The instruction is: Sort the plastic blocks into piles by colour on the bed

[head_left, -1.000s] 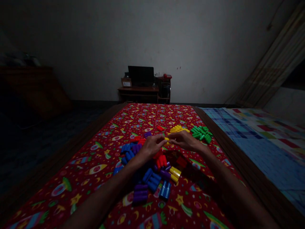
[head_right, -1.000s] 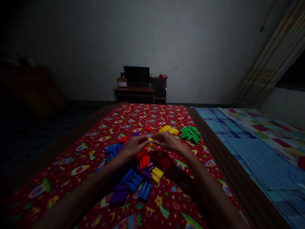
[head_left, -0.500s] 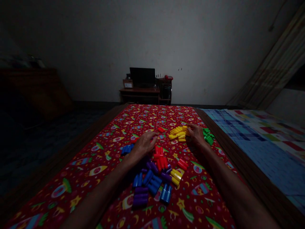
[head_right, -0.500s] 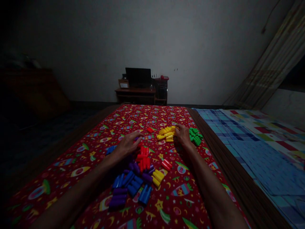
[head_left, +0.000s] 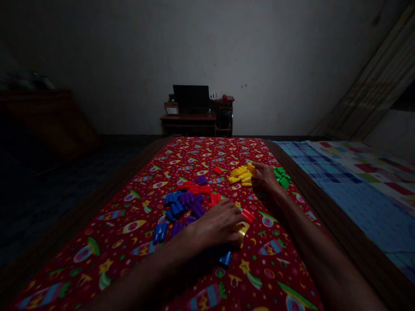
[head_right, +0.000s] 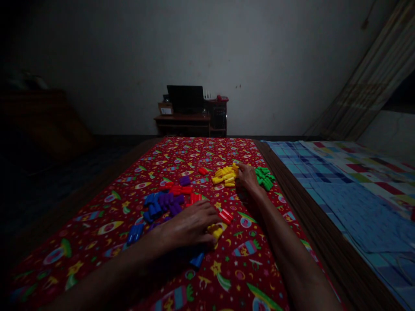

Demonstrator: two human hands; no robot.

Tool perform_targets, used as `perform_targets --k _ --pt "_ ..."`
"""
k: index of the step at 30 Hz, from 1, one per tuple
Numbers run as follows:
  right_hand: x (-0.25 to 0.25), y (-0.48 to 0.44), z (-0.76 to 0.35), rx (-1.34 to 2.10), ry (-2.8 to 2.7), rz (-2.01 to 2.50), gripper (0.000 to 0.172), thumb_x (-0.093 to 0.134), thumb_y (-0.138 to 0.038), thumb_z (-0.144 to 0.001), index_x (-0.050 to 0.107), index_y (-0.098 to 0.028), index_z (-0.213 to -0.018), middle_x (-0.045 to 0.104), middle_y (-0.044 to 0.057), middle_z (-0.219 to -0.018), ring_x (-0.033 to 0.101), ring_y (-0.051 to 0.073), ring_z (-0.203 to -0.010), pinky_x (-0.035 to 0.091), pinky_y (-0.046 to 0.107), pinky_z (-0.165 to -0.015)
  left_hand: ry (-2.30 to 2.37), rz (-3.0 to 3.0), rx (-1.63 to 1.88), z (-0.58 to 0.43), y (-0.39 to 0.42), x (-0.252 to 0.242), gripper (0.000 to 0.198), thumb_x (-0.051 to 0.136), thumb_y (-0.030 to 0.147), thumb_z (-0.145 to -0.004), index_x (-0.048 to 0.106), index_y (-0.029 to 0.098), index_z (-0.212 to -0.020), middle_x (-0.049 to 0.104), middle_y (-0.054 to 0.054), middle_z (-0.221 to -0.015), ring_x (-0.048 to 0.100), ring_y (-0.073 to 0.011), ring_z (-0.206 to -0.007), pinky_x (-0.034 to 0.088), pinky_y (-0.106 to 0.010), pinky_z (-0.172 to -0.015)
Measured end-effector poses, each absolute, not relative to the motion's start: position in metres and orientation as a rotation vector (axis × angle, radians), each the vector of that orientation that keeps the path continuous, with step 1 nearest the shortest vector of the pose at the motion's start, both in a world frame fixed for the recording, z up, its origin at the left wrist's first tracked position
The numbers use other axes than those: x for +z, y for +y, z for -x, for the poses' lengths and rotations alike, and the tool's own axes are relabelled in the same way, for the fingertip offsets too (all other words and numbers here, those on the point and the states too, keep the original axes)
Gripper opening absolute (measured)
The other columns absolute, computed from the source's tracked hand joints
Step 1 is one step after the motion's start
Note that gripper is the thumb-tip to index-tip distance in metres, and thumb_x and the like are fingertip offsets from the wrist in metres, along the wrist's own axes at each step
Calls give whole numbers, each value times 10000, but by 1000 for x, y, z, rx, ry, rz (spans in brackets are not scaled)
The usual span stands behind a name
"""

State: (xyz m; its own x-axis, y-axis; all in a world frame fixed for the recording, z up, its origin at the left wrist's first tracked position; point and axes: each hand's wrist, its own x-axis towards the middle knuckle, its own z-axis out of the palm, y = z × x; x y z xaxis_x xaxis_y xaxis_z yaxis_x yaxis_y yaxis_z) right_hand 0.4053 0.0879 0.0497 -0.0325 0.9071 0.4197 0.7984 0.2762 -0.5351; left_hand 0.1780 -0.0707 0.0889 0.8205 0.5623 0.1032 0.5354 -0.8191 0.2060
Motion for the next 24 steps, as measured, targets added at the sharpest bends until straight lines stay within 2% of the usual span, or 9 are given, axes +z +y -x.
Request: perform_targets --k 4,8,11,14,17,20,24 --pt "48 87 -405 224 -1893 1531 413 470 -147 -800 697 -121 -1143 747 86 -950 683 237 -849 509 290 -742 907 -2856 141 -184 -77 82 191 671 355 -814 617 190 -894 646 -45 -938 595 -207 -916 435 -318 -866" --pt "51 85 -409 305 -1955 1481 433 494 -155 -781 678 -117 -1172 748 65 -862 668 206 -755 498 263 -691 948 -2782 204 -180 -73 83 215 661 347 -821 604 190 -957 630 -49 -996 591 -186 -888 445 -272 -763" --pt "62 82 -411 248 -1900 1517 430 463 -140 -778 696 -130 -1139 746 71 -880 668 207 -802 493 271 -738 1008 -2618 332 -179 -66 86 183 640 333 -834 615 202 -959 622 -28 -998 597 -159 -840 449 -240 -687" --pt "82 73 -406 318 -1824 1452 388 453 -192 -819 708 -103 -1098 735 113 -967 666 220 -885 489 294 -794 1113 -2435 685 -175 -52 87 202 650 320 -819 628 201 -982 641 -23 -983 617 -160 -849 481 -253 -718" --pt "100 53 -387 707 -1986 1228 391 474 -335 -866 709 -107 -1080 736 98 -932 668 198 -822 499 276 -716 1250 -2255 1043 -168 -36 86 245 674 267 -781 634 189 -1010 671 -39 -985 642 -177 -876 517 -280 -755" --pt "109 30 -360 1021 -2231 970 394 533 -388 -848 700 -139 -1105 737 51 -879 657 169 -748 480 241 -641 1345 -2148 1182 -160 -25 85 255 669 223 -757 633 183 -1006 687 -43 -971 664 -178 -853 545 -287 -736" --pt "112 20 -347 890 -2362 938 323 582 -313 -819 722 -127 -1042 735 40 -849 648 165 -737 455 227 -634 1291 -2202 1175 -156 -23 83 285 621 180 -773 614 195 -1058 691 -43 -1019 680 -175 -864 566 -313 -779"
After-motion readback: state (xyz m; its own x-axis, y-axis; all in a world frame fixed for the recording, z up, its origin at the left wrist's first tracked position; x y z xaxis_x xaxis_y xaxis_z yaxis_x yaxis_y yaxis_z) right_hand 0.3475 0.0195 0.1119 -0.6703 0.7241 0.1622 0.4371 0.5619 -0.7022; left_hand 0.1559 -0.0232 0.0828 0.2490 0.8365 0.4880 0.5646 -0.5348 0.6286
